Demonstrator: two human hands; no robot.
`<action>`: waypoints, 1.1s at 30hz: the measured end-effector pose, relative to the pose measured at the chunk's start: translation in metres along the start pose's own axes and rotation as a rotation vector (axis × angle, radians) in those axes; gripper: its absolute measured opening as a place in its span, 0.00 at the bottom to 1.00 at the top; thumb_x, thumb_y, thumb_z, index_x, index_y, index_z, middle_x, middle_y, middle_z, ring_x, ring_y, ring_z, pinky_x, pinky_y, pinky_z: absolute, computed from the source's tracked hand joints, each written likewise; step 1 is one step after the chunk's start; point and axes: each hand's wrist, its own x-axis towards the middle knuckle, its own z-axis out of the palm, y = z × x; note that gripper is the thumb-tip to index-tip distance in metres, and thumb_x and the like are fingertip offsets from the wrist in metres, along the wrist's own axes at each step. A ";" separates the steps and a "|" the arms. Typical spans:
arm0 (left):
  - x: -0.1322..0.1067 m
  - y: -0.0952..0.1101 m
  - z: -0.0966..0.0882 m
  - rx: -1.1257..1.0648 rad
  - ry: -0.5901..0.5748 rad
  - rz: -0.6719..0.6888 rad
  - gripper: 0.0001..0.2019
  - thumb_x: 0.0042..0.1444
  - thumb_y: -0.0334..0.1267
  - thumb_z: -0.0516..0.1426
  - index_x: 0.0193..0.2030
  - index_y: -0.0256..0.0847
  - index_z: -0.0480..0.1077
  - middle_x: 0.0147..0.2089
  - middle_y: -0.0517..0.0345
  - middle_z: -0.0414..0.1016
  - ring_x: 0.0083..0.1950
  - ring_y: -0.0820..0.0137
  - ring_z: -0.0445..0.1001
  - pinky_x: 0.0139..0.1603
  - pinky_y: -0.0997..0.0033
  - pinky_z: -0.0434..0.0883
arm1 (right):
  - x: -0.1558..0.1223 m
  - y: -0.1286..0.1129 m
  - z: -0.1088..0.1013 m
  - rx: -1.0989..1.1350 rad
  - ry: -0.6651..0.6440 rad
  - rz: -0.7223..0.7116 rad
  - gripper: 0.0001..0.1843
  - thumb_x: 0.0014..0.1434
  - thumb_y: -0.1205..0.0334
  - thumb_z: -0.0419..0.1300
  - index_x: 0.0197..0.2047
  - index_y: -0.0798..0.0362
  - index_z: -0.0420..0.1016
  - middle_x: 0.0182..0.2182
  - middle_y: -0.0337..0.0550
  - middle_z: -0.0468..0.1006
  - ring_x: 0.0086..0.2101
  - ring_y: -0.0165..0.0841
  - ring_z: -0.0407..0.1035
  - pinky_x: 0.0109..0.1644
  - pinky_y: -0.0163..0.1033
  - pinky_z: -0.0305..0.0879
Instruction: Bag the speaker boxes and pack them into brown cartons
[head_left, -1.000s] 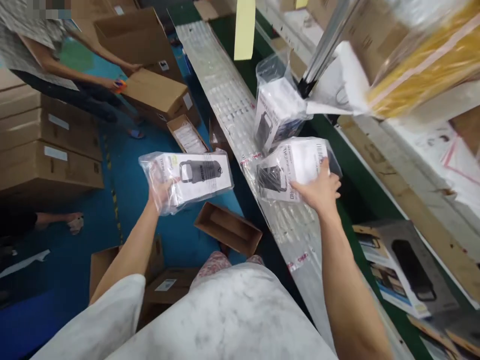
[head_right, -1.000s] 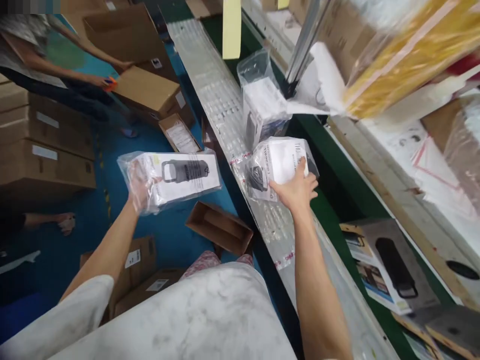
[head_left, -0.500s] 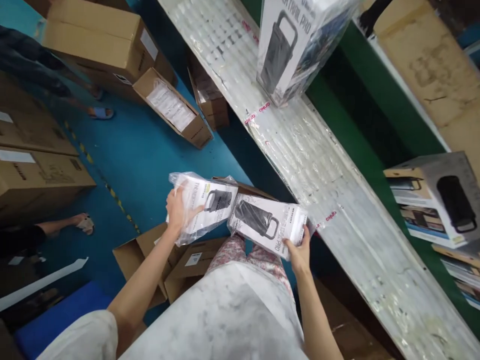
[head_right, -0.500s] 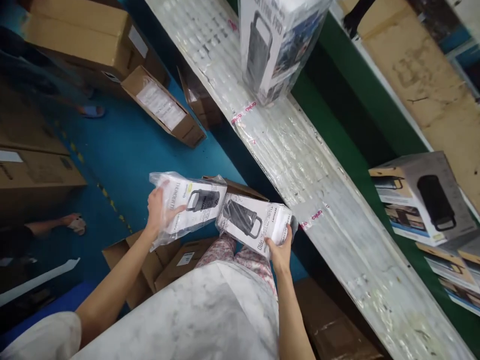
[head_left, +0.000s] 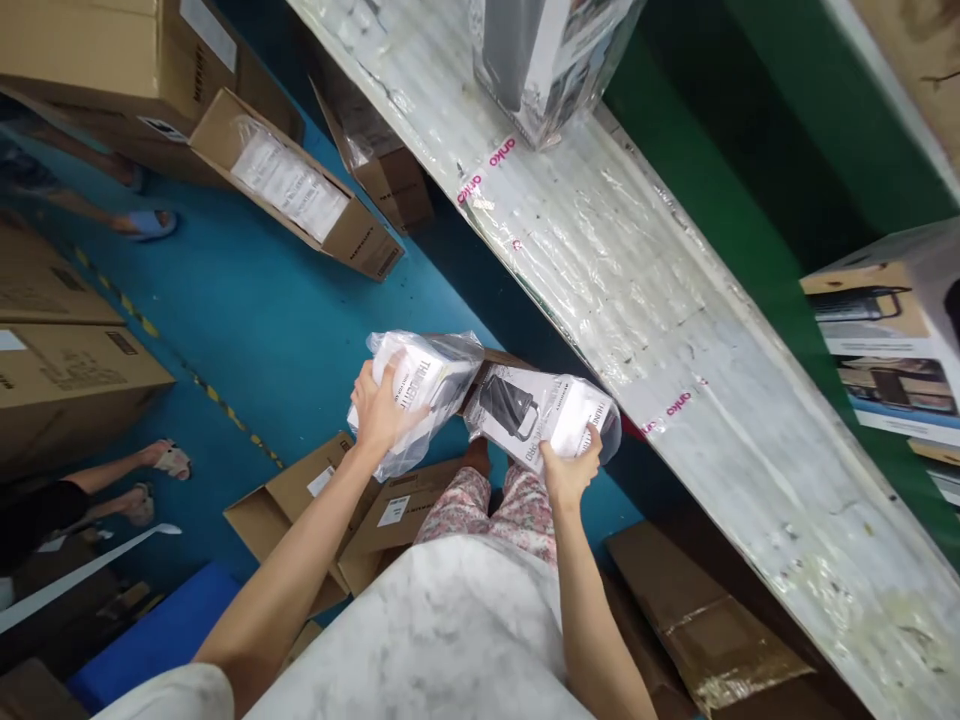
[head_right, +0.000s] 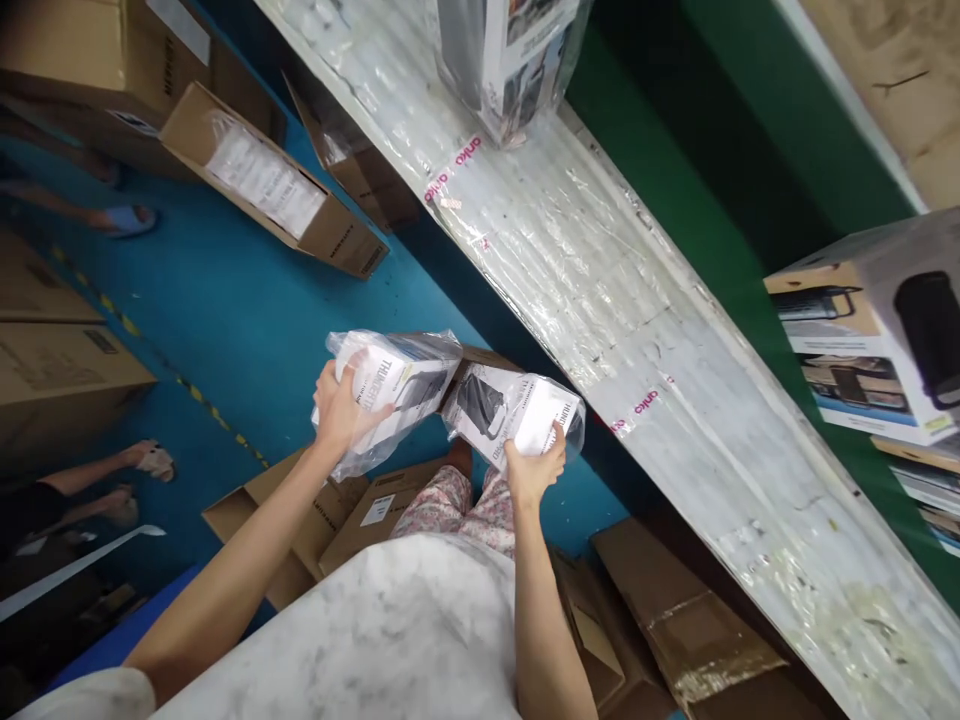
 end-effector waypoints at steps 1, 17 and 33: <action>-0.003 -0.003 0.005 -0.006 0.022 0.001 0.54 0.45 0.48 0.74 0.79 0.47 0.58 0.75 0.34 0.54 0.75 0.33 0.60 0.73 0.34 0.61 | -0.012 -0.002 0.004 -0.033 0.027 -0.066 0.57 0.39 0.49 0.70 0.73 0.47 0.61 0.65 0.61 0.68 0.65 0.65 0.62 0.70 0.71 0.57; -0.040 -0.001 0.039 0.022 0.077 -0.191 0.46 0.52 0.50 0.69 0.77 0.47 0.61 0.75 0.34 0.56 0.73 0.33 0.63 0.71 0.31 0.63 | 0.017 0.050 0.104 -0.236 0.034 -0.040 0.53 0.49 0.49 0.71 0.74 0.51 0.59 0.73 0.67 0.53 0.69 0.68 0.53 0.74 0.70 0.48; 0.014 0.048 0.124 0.038 0.147 -0.056 0.46 0.50 0.51 0.70 0.73 0.38 0.62 0.77 0.29 0.48 0.78 0.36 0.54 0.77 0.38 0.56 | 0.079 0.069 0.177 -0.191 0.076 0.108 0.56 0.49 0.52 0.72 0.76 0.53 0.55 0.74 0.74 0.49 0.71 0.68 0.51 0.74 0.70 0.47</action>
